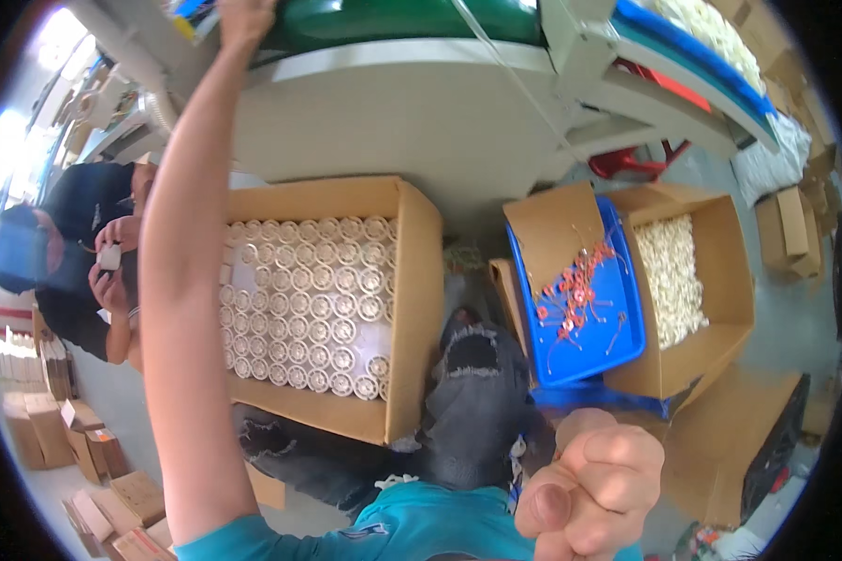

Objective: Assembling small electronic components by inserting red wires/parts into white cylindrical housings and organizing them in boxes.

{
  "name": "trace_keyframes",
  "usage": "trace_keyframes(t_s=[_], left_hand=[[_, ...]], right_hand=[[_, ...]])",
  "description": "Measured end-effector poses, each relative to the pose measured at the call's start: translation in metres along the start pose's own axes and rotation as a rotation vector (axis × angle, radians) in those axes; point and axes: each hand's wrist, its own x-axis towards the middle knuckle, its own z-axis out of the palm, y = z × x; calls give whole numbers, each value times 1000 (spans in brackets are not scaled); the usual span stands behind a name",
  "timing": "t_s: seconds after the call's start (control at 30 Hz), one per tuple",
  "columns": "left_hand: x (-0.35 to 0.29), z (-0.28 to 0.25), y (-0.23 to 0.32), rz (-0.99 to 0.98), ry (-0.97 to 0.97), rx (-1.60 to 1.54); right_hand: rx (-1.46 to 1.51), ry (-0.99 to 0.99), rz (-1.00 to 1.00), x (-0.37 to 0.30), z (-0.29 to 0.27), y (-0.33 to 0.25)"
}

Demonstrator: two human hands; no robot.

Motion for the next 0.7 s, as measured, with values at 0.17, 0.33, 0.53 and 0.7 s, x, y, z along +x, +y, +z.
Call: trace_keyframes(t_s=[0.17, 0.33, 0.53, 0.7], left_hand=[[-82, -75, 53, 363, 486, -41], [-339, -108, 54, 353, -155, -482], [-502, -136, 42, 92, -1202, -363], [-525, -152, 57, 271, -1382, -139]], right_hand=[[-1070, -409, 630, -84, -68, -3], [-539, -160, 1491, -211, -112, 105], [-893, -864, 1317, -284, -146, 112], [-1009, -960, 1285, -313, -148, 113]])
